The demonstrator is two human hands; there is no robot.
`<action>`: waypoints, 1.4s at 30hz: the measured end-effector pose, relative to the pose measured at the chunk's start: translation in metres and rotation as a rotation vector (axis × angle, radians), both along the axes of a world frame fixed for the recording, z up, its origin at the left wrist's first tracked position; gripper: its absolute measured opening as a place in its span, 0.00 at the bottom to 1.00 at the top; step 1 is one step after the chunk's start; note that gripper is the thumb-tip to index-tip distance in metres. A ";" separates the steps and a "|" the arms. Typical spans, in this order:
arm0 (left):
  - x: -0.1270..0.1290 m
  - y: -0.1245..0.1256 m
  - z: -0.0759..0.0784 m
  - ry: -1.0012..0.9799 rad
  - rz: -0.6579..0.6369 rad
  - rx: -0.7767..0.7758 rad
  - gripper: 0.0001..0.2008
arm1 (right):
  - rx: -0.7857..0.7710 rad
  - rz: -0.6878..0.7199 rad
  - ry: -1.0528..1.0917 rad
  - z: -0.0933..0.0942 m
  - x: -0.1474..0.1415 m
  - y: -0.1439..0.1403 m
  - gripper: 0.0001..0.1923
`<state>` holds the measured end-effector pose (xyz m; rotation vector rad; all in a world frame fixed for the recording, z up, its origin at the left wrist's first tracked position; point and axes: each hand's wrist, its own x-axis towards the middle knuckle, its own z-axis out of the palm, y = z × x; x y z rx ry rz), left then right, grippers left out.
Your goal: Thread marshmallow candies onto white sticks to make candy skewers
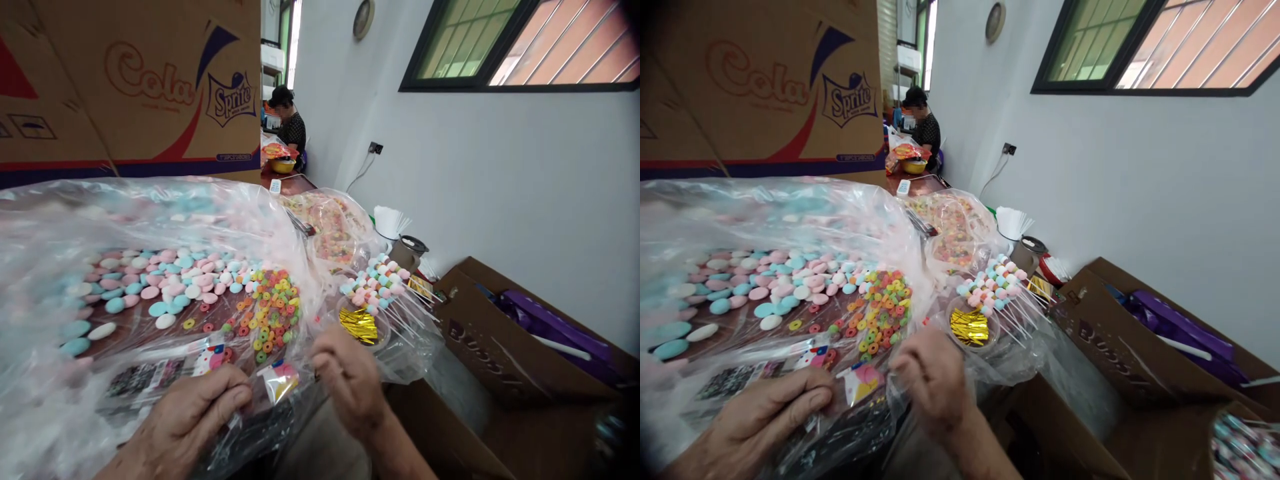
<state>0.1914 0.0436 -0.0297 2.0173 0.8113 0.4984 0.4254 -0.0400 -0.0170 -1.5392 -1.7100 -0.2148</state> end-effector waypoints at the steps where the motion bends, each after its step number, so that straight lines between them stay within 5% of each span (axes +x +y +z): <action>1: 0.000 -0.002 0.001 -0.010 0.031 -0.015 0.18 | 0.018 -0.119 -0.030 0.001 0.020 -0.003 0.23; 7: -0.003 -0.007 0.005 -0.072 0.055 -0.109 0.15 | -0.085 -0.552 -0.225 -0.006 0.149 -0.019 0.11; 11: -0.004 -0.007 -0.001 -0.081 0.048 -0.149 0.16 | -0.268 -0.643 -0.368 -0.025 0.179 -0.019 0.09; 20: -0.011 0.006 -0.005 -0.052 -0.011 -0.102 0.16 | -0.276 -0.722 -0.425 -0.043 0.195 -0.010 0.12; 34: -0.024 0.021 0.001 0.010 -0.046 -0.111 0.20 | -0.054 -0.677 -0.170 -0.009 0.181 -0.045 0.18; 38: -0.025 0.022 0.004 0.008 -0.041 -0.169 0.19 | -0.041 -0.568 0.042 0.006 0.156 -0.064 0.14; 42: -0.023 0.023 0.004 -0.064 -0.064 -0.246 0.15 | -0.091 -0.315 0.139 0.012 0.118 -0.063 0.10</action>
